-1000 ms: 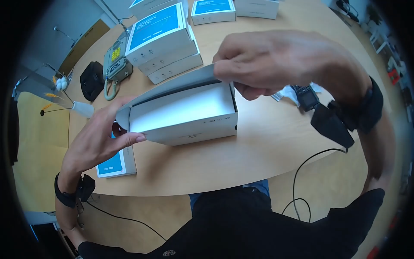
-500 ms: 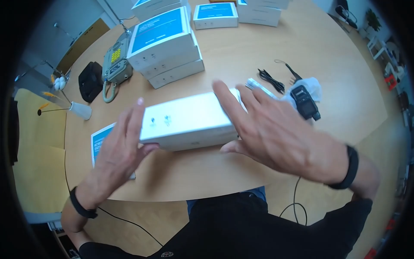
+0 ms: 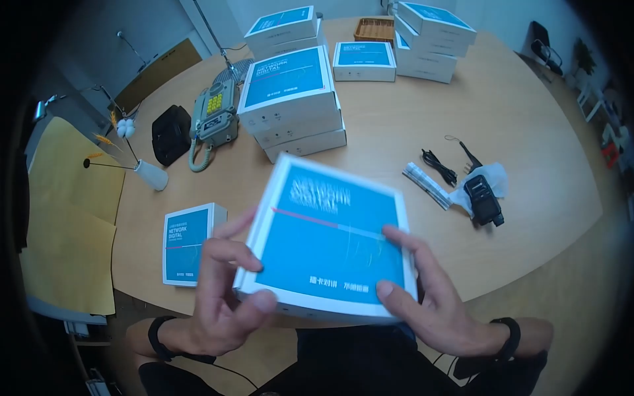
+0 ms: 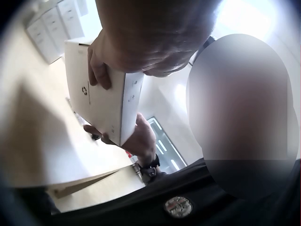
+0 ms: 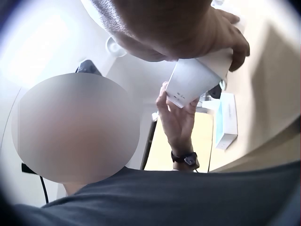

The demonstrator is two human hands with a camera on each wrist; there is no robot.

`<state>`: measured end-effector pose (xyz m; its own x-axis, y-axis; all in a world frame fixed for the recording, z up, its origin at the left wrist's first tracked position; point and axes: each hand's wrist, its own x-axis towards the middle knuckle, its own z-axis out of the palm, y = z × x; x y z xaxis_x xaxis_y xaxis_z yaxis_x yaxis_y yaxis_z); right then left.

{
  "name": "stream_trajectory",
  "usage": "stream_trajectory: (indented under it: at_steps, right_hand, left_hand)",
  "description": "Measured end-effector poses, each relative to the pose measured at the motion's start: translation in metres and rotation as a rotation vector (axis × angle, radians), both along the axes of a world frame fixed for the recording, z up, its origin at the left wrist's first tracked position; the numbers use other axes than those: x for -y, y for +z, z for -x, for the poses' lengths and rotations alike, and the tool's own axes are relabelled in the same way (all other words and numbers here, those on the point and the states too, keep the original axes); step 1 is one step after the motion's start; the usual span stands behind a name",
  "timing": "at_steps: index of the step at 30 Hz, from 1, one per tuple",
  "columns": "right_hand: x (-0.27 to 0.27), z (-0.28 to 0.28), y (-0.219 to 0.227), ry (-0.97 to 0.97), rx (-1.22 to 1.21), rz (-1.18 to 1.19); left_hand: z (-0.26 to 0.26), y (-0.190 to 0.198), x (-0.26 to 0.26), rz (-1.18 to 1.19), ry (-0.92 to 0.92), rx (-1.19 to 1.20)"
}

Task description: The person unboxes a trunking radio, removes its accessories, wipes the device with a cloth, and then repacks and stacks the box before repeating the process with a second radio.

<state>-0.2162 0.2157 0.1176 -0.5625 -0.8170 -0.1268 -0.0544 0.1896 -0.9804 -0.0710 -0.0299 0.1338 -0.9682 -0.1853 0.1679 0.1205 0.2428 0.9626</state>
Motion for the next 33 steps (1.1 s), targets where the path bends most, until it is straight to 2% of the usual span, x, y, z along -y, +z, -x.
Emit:
stream_trajectory:
  at_steps: [2, 3, 6, 7, 9, 11, 12, 13, 15, 17, 18, 19, 20, 21, 22, 24, 26, 28, 30, 31, 32, 33]
  right_hand:
    - [0.028, 0.018, 0.011, -0.163, -0.271, 0.192]
    - [0.047, 0.037, 0.017, -0.229, -0.402, 0.272]
    - [0.124, 0.1, 0.041, -0.305, -0.567, 0.43]
    - [0.153, 0.122, 0.041, -0.335, -0.571, 0.508]
    - [0.204, 0.179, 0.028, -0.322, -0.542, 0.502]
    - [0.227, 0.183, 0.029, -0.29, -0.508, 0.376]
    - [0.242, 0.198, 0.011, -0.253, -0.508, 0.364]
    - [0.249, 0.203, -0.007, -0.285, -0.513, 0.32]
    - [0.251, 0.2, -0.02, -0.308, -0.515, 0.272]
    - [0.248, 0.194, -0.024, -0.261, -0.145, 0.379]
    - [0.249, 0.196, -0.029, -0.252, -0.133, 0.365]
    - [0.252, 0.202, -0.035, -0.391, -0.243, 0.366]
    - [0.254, 0.204, -0.046, -0.515, -0.35, 0.362]
    - [0.235, 0.202, -0.05, -0.477, -0.235, 0.412]
    - [0.213, 0.193, -0.043, -0.436, -0.112, 0.46]
    - [0.17, 0.135, -0.028, -0.378, -0.224, 0.531]
    - [0.117, 0.106, -0.036, -0.07, -0.178, 0.292]
    - [0.09, 0.073, -0.049, 0.136, -0.003, 0.077]
    - [0.08, 0.045, -0.057, 0.269, 0.076, -0.057]
    - [0.079, 0.036, -0.059, 0.335, 0.127, -0.124]
    - [0.081, 0.027, -0.062, 0.318, 0.144, -0.129]
    - [0.082, 0.019, -0.067, 0.348, 0.134, -0.065]
  left_hand:
    - [0.023, 0.016, 0.016, 0.102, -0.002, -0.365]
    - [0.038, 0.023, 0.026, 0.108, -0.002, -0.374]
    - [0.096, 0.046, 0.065, 0.178, 0.292, -0.439]
    - [0.118, 0.05, 0.084, 0.173, 0.334, -0.412]
    - [0.157, 0.046, 0.125, 0.131, 0.376, -0.333]
    - [0.184, 0.012, 0.16, 0.097, 0.412, -0.255]
    - [0.197, -0.006, 0.173, 0.099, 0.451, -0.229]
    - [0.2, -0.016, 0.175, 0.104, 0.457, -0.238]
    - [0.195, -0.032, 0.17, -0.027, 0.423, -0.207]
    - [0.197, -0.032, 0.176, -0.059, 0.385, -0.185]
    - [0.195, -0.03, 0.177, -0.092, 0.346, -0.164]
    - [0.192, -0.024, 0.178, -0.108, 0.366, -0.149]
    - [0.188, -0.017, 0.184, 0.032, 0.38, -0.066]
    - [0.172, -0.014, 0.188, 0.168, 0.404, 0.032]
    - [0.144, -0.006, 0.193, 0.151, 0.457, 0.066]
    - [0.077, 0.011, 0.211, 0.572, 0.326, 0.176]
    - [0.009, 0.002, 0.235, 0.74, 0.431, 0.316]
    - [-0.057, -0.041, 0.265, 0.886, 0.586, 0.564]
    - [-0.093, -0.058, 0.243, 0.568, 0.527, 0.719]
    - [-0.105, -0.078, 0.229, 0.553, 0.555, 0.663]
    - [-0.111, -0.095, 0.214, 0.537, 0.575, 0.604]
    - [-0.11, -0.1, 0.197, 0.659, 0.556, 0.57]
